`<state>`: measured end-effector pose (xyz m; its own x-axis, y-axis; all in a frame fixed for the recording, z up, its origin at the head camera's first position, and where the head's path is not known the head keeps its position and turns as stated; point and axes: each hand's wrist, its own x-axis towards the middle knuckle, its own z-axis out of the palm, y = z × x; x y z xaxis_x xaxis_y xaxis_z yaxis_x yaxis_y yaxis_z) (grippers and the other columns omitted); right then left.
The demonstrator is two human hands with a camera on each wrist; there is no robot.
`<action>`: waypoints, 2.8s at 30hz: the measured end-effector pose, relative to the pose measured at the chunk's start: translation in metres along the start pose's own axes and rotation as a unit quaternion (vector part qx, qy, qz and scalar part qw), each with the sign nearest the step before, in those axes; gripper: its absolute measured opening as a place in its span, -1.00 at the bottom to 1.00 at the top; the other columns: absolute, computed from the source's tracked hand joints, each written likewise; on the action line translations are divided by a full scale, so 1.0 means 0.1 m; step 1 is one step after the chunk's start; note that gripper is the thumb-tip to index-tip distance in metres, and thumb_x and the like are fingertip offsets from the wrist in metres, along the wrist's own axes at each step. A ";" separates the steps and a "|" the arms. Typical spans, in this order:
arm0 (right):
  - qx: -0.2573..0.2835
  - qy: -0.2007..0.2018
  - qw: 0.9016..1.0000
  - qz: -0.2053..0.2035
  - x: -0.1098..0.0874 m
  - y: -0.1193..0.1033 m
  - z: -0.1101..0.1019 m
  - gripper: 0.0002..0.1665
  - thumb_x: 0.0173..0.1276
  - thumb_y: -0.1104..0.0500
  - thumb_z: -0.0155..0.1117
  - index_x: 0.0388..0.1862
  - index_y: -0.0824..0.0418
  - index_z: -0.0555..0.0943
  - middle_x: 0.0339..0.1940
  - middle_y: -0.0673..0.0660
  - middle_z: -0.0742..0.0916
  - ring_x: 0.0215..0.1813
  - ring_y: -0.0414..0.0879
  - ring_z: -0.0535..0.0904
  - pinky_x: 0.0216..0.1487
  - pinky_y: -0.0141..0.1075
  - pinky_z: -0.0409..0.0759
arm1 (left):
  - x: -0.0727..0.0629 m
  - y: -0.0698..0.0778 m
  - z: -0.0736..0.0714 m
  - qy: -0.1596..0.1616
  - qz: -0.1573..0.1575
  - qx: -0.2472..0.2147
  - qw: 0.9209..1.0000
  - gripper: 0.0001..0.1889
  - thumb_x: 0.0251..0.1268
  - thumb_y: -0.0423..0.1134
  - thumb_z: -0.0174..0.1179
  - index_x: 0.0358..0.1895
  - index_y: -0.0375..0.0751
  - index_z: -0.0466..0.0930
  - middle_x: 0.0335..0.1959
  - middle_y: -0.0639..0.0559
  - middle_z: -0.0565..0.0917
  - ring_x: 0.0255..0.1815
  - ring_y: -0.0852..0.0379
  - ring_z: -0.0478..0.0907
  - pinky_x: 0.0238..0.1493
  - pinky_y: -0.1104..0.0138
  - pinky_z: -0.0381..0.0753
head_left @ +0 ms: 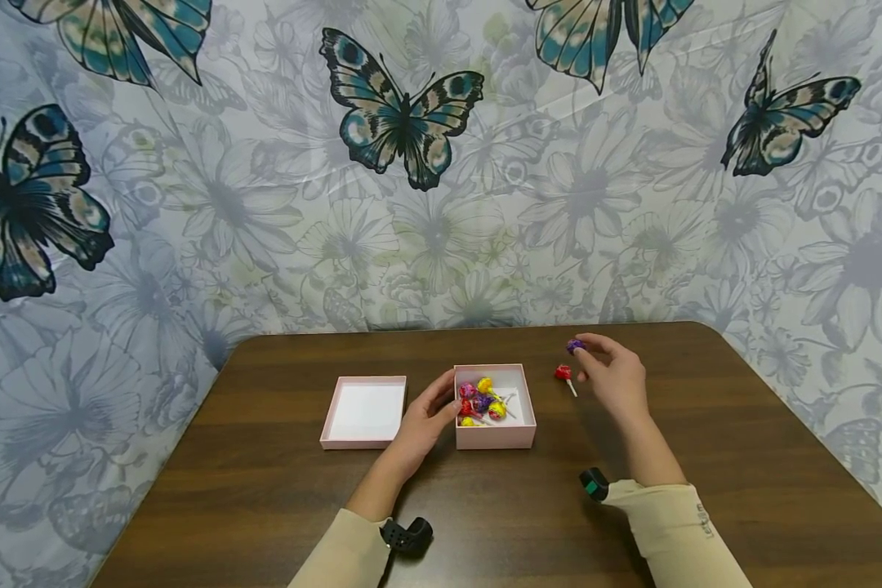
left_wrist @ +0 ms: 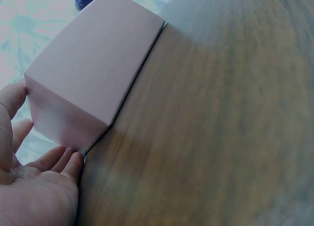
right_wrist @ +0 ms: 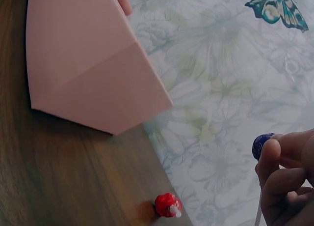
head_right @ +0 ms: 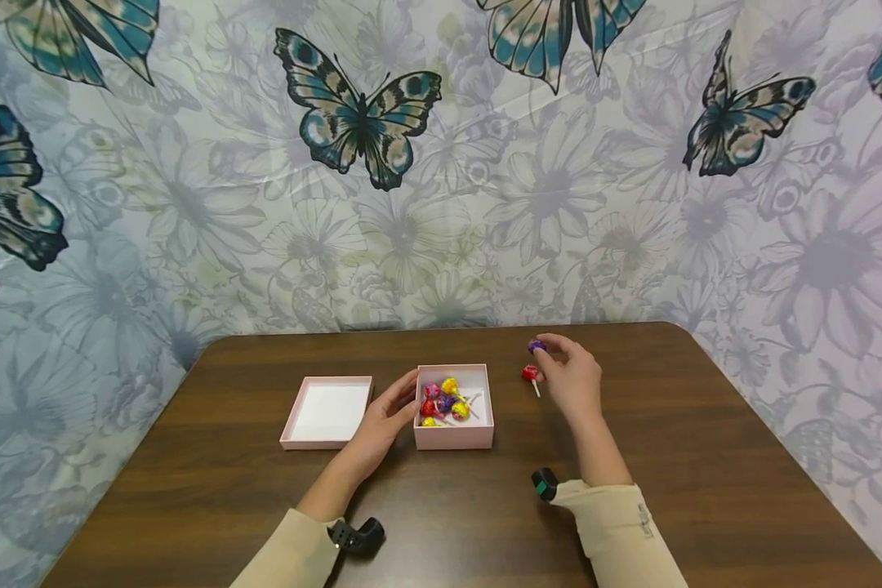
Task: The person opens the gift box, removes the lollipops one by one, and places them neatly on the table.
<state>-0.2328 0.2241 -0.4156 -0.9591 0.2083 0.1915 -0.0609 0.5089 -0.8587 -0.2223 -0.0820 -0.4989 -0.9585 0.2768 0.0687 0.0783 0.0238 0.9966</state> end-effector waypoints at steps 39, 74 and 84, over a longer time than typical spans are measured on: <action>0.001 0.037 0.993 0.115 0.24 0.64 0.01 -0.51 0.45 -0.12 0.23 0.18 0.15 0.65 -0.10 0.14 0.74 -0.56 -0.29 0.55 -0.54 -0.43 0.57 | 0.00 0.01 -0.03 -0.015 0.007 -0.006 1.000 -0.37 0.48 -0.13 0.15 0.55 0.05 0.20 0.55 -0.06 0.29 0.57 -0.11 0.21 0.53 -0.04 0.25; -0.176 0.031 0.978 0.105 0.36 0.77 0.12 -0.51 0.45 -0.22 0.15 0.12 0.06 0.67 0.02 0.15 0.76 -0.08 0.13 0.63 -0.32 -0.18 0.46 | 0.01 0.00 -0.03 -0.011 0.002 -0.009 1.000 -0.39 0.48 -0.13 0.16 0.53 0.09 0.24 0.54 -0.02 0.32 0.57 -0.08 0.22 0.54 -0.05 0.24; -0.201 0.028 0.976 0.084 0.37 0.79 0.12 -0.50 0.46 -0.23 0.13 0.13 0.07 0.65 -0.04 0.14 0.75 -0.22 0.06 0.61 -0.43 -0.25 0.43 | 0.02 0.02 -0.03 -0.017 0.004 -0.011 1.000 -0.40 0.50 -0.15 0.13 0.54 0.06 0.21 0.55 -0.05 0.29 0.57 -0.10 0.20 0.55 -0.03 0.22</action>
<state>-0.2762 0.2616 -0.4822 -0.9292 0.3559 0.0993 0.2195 0.7478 -0.6266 -0.2246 -0.0848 -0.4966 -0.9481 0.3088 0.0760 0.0797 -0.0006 0.9968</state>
